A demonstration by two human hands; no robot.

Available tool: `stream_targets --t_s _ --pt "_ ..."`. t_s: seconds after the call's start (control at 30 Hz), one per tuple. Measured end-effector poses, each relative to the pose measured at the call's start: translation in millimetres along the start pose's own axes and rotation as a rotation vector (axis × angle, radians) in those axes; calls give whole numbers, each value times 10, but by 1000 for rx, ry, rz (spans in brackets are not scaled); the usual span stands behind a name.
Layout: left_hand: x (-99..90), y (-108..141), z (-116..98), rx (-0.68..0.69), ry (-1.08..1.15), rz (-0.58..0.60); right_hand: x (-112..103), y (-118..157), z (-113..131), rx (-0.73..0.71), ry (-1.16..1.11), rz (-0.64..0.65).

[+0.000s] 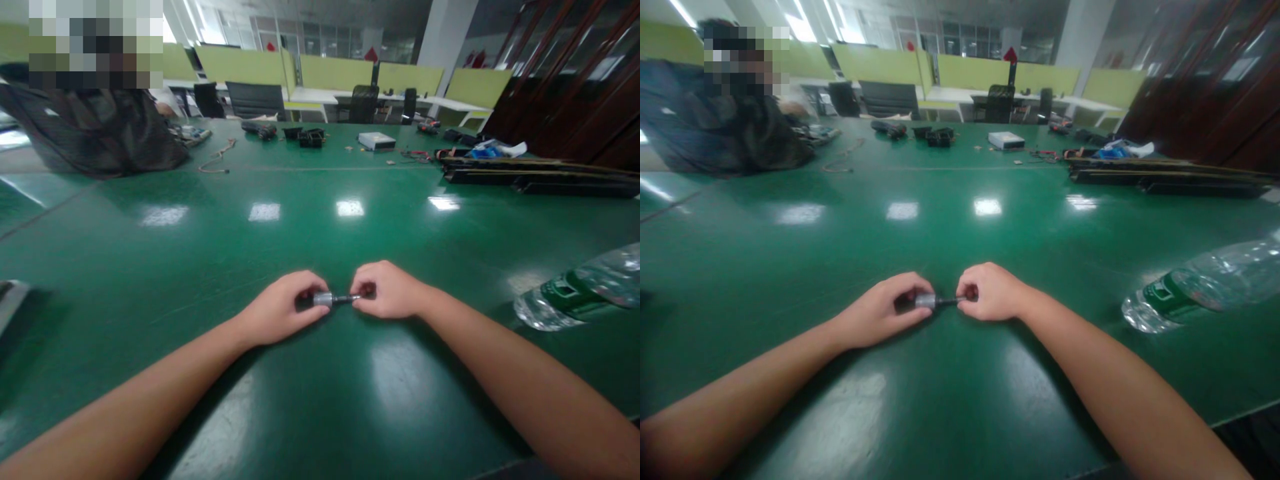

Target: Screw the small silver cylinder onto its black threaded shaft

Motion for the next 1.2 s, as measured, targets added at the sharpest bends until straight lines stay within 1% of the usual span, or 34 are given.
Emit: stream_targets --t_s 0.1,0.2,0.4,0.6,0.83,1.2 --pt "0 -1 1 17 -2 -4 87 -38 137 -70 32 -34" --pt "-1 1 3 29 -8 0 131 -46 188 -95 8 -32" --pt "-6 1 -9 37 3 2 112 -22 174 -112 -17 -38" --pt "-5 7 3 31 -16 0 144 -32 159 -104 -10 -28" --pt "6 -3 27 -11 -11 -3 137 -35 189 -145 19 -33" --pt "1 -12 4 -8 -8 -7 123 -28 207 -151 9 -42"
Point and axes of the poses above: each hand's wrist, its own y-axis away from the middle knuckle, its own x-axis out of the palm, z = x × y, the point moved 7 cm from there along -y, towards the middle knuckle, and after that the axes turned 7 degrees about -z, right-handed, at the moved point
